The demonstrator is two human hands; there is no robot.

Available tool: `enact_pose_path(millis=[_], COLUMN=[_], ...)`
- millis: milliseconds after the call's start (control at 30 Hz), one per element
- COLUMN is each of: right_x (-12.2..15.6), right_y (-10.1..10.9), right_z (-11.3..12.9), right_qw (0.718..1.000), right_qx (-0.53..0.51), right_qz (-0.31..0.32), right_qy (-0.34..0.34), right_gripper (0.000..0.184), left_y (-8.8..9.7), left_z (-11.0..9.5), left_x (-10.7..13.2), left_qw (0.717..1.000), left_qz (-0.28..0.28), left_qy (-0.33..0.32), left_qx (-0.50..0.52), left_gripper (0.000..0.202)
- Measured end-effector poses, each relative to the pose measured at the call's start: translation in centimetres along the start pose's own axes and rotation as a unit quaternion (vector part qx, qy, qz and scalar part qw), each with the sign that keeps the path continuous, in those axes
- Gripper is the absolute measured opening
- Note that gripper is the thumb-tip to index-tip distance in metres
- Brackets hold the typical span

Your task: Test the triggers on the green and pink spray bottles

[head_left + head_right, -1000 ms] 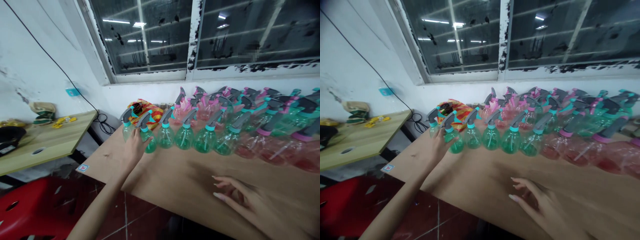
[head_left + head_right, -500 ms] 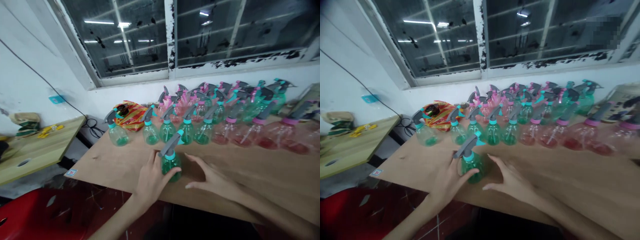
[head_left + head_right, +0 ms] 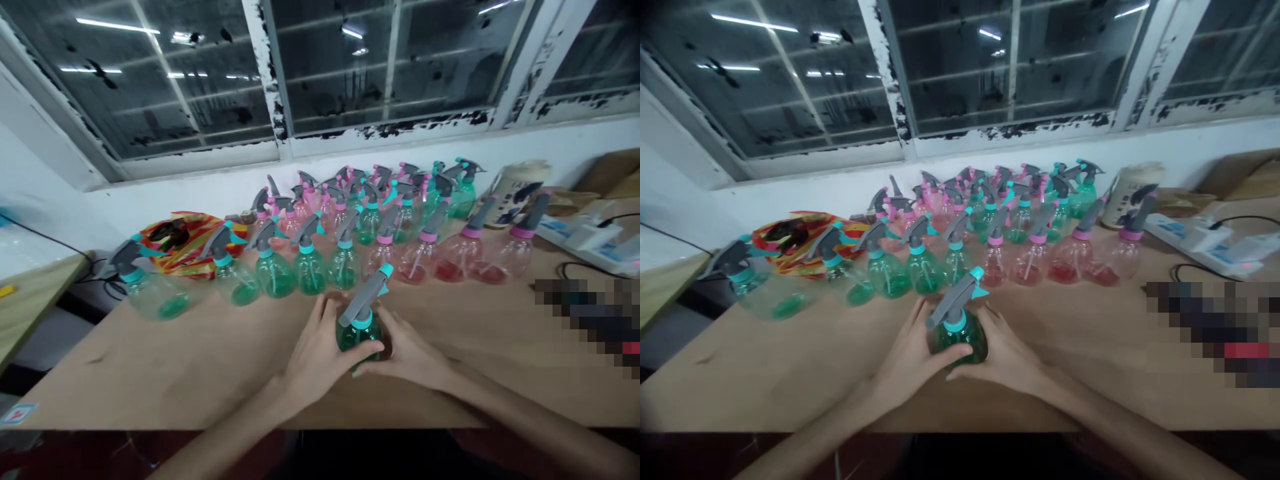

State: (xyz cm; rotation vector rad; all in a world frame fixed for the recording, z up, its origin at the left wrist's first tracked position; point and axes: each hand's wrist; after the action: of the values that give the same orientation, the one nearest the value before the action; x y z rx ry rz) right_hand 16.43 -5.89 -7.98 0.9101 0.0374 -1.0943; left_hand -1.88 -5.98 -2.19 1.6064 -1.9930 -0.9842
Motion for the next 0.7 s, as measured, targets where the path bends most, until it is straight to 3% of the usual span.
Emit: enact_pose_path(millis=[200,367,500,700], right_x=[-0.1,-1.0,-1.5,-1.7], right_y=[1.4,1.7,1.4,0.7], right_z=[-0.8,-1.4,-1.6,-2.0], right_qw=[0.999,0.997,0.996,0.999], right_qx=[-0.015,-0.056,-0.063,-0.031], right_qz=[0.036,0.040,0.021,0.037], right_qy=[-0.029,0.034,0.055,0.014], right_gripper=[0.089,0.090,0.089,0.097], left_y=[0.2,-0.2,-0.6,-1.3], left_z=[-1.2,-2.2,-2.3,-1.6], left_x=[-3.8,-5.8,-6.1,-6.3], left_qw=[0.991,0.983,0.983,0.993], left_qz=[0.079,0.110,0.094,0.003], left_qy=[-0.036,-0.052,-0.061,-0.047], left_qx=[0.105,0.136,0.145,0.112], left_gripper=[0.072,0.057,0.034,0.013])
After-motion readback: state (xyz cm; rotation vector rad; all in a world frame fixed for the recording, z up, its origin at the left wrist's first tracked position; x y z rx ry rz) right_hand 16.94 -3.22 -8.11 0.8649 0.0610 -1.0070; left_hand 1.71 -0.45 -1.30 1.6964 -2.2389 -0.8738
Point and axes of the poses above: each hand's wrist, its own x-axis away from the middle knuckle, its own y-axis out of the back of the hand, z = x × y, and after that the axes turned 15 degrees about y, right-handed
